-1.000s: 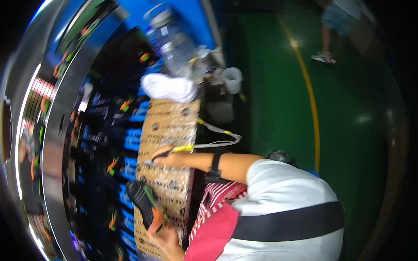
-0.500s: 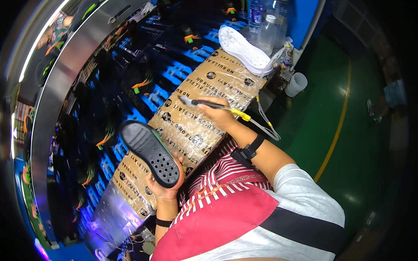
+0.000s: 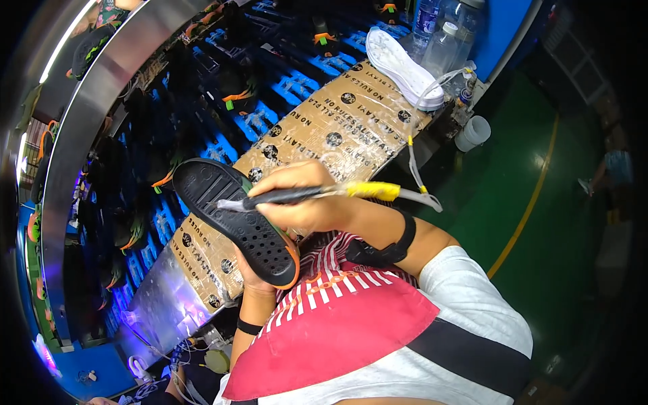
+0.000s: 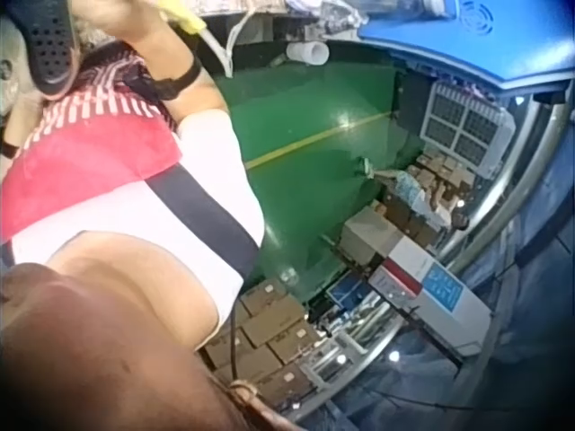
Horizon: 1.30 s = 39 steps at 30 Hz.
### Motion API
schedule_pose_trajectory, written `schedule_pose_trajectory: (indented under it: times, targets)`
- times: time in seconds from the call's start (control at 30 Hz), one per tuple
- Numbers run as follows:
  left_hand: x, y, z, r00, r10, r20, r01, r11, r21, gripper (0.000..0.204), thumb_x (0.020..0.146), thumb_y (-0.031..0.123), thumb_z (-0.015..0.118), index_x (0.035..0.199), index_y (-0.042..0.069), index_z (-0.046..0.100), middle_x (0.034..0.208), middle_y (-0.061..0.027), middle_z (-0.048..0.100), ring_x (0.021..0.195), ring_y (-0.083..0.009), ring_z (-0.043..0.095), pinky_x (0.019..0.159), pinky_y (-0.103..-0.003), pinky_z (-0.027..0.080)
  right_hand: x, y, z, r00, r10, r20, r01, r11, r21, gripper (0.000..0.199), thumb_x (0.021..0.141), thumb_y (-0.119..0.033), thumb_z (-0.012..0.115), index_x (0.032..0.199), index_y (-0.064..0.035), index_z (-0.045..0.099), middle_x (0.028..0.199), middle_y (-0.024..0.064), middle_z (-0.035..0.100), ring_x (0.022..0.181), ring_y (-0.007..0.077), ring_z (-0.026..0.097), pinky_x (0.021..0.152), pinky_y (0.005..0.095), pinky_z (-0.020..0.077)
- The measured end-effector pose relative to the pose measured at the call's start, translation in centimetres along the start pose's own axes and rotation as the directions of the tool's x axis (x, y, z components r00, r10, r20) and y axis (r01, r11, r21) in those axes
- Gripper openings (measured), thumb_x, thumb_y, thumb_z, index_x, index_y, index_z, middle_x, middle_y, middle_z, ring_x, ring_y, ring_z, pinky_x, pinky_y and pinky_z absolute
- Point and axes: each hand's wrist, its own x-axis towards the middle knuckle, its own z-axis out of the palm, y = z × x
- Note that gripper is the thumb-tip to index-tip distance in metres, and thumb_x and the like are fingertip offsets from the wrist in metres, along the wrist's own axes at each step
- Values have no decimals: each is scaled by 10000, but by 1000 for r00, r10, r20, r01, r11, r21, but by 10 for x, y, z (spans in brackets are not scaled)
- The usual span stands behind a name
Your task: Applying adhesive or primer to shoe soles using a brush tool on a manufacturing line.
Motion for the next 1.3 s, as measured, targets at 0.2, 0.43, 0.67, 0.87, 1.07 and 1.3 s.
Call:
schedule_pose_trajectory:
  times: [0.2,0.43,0.67,0.87,1.07,1.3]
  targets:
    - [-7,-9,-1,995,45,-90,-30,986,161,552,888,481,414,1287,99,398,1234,-62,497,1108,-209,495,942,-354,402,9,1,30,934,-358,-5,314,827,-467,188,654,-55,660,833,-11,623,624,89,567,507,220,561,436,299,435]
    - [-12,-6,-8,994,2,-114,18,984,177,689,805,599,474,1277,103,398,1253,-90,476,1120,-230,493,949,-380,409,-14,3,61,918,-316,240,390,827,-405,293,612,-122,621,888,-29,585,725,84,546,661,249,580,541,342,462]
    - [-14,-1,-4,992,76,-104,-54,977,206,630,800,552,529,1223,90,466,1192,-102,528,1059,-235,534,932,-371,422,-6,-3,49,932,-361,40,353,877,-326,234,673,-71,683,893,-7,633,653,95,567,513,204,557,439,286,421]
    - [-18,-1,-15,978,60,-201,0,958,286,683,767,613,519,1183,73,486,1175,-113,535,1055,-237,541,917,-375,437,-23,7,61,925,-304,227,367,869,-333,226,718,-180,639,904,-59,593,683,70,522,590,241,557,526,325,450]
    - [-16,3,-8,983,144,-116,-130,984,122,591,785,549,552,1151,87,522,1136,-113,560,1003,-247,564,891,-371,452,-17,10,56,936,-347,60,347,885,-311,236,689,-72,658,913,-11,613,657,80,553,504,212,548,452,290,444]
    - [-17,14,-18,995,47,-84,-34,988,153,593,803,578,466,1143,93,496,1154,-115,527,1061,-257,516,925,-408,413,-24,6,61,893,-359,272,398,911,-107,219,680,-84,657,885,-16,618,630,71,521,538,211,552,475,305,441]
